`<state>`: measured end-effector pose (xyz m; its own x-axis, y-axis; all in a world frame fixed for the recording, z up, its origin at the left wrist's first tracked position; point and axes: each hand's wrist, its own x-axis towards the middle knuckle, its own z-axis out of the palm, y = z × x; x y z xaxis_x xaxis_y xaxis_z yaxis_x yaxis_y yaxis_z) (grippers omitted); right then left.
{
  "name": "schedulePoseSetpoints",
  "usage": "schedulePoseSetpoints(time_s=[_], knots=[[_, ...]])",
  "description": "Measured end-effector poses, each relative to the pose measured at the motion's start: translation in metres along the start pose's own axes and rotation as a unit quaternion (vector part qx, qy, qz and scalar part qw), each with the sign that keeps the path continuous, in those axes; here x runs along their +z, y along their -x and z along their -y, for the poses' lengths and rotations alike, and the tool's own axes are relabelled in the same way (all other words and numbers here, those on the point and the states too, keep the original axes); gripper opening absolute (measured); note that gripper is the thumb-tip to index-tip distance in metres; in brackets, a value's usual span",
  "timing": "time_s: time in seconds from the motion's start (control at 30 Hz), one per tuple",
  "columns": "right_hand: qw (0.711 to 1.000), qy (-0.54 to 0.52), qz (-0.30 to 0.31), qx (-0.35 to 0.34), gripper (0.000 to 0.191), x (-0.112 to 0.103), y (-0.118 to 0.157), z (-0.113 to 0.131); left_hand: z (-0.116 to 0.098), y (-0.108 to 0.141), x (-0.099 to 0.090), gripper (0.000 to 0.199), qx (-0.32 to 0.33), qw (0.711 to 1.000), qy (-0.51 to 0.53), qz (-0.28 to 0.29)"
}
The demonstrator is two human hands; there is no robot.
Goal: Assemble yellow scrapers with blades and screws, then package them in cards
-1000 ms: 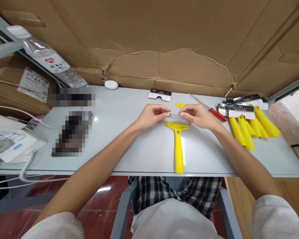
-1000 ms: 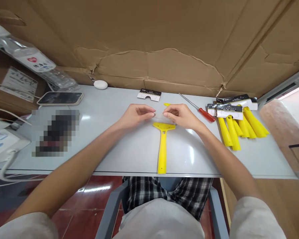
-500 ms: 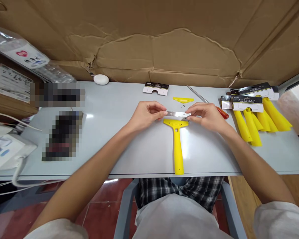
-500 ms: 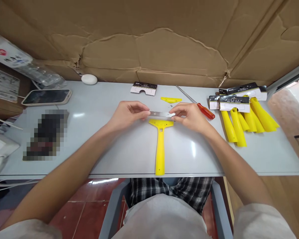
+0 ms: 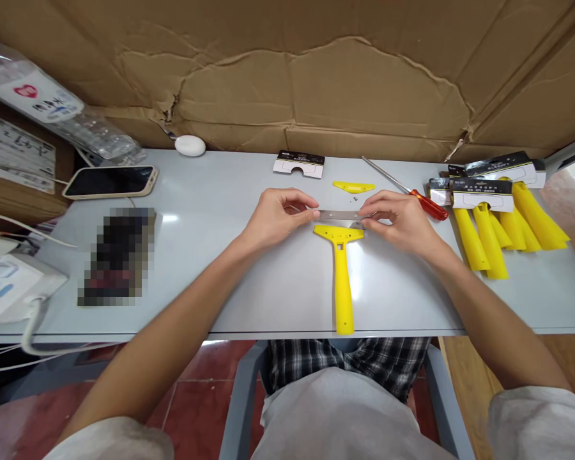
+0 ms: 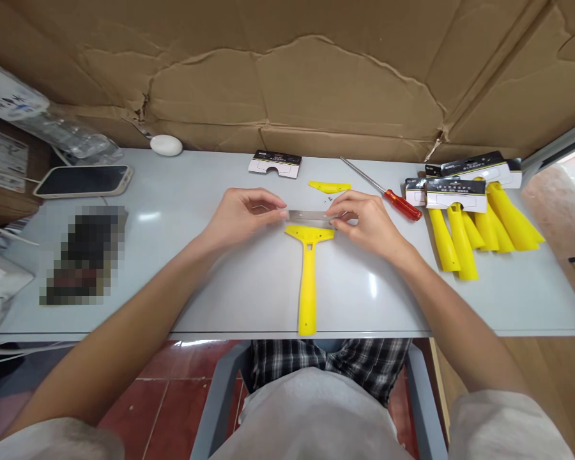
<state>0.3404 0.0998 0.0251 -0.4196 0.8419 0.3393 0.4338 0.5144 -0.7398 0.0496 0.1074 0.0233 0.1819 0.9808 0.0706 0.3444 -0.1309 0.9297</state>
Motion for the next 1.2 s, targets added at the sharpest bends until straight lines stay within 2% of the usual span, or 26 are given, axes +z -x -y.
schedulePoseSetpoints(time_s=[0.1, 0.3, 0.47, 0.63, 0.8, 0.97, 1.2], knots=[[0.999, -0.026, -0.009, 0.016, 0.012, 0.0014, 0.0002, -0.0002, 0.0036, -0.0004, -0.0002, 0.033, 0.029, 0.999, -0.026, -0.002], [0.994, -0.089, -0.018, 0.064, 0.014, 0.0062, 0.0006, 0.0006, 0.0040, 0.0002, 0.0006, 0.033, 0.006, 1.000, 0.006, 0.013], [0.994, -0.079, 0.001, 0.073, 0.017, 0.0082, 0.0020, 0.0000, 0.0047, 0.0004, 0.0007, 0.032, 0.015, 1.000, 0.014, 0.014], [0.999, -0.013, 0.025, 0.030, 0.016, 0.0052, 0.0023, 0.0012, 0.0032, 0.0011, -0.0022, 0.033, 0.069, 0.997, -0.009, 0.043], [0.997, 0.055, 0.042, -0.032, 0.013, 0.0024, 0.0023, 0.0059, -0.0013, 0.0027, -0.0058, 0.027, 0.131, 0.984, -0.086, 0.081], [0.993, 0.079, 0.057, -0.065, 0.013, 0.0037, 0.0033, 0.0053, -0.0010, 0.0032, -0.0070, 0.020, 0.156, 0.973, -0.134, 0.102], [0.989, 0.100, 0.085, -0.066, 0.016, 0.0080, 0.0066, 0.0004, -0.0003, 0.0033, -0.0084, 0.021, 0.171, 0.964, -0.162, 0.125]])
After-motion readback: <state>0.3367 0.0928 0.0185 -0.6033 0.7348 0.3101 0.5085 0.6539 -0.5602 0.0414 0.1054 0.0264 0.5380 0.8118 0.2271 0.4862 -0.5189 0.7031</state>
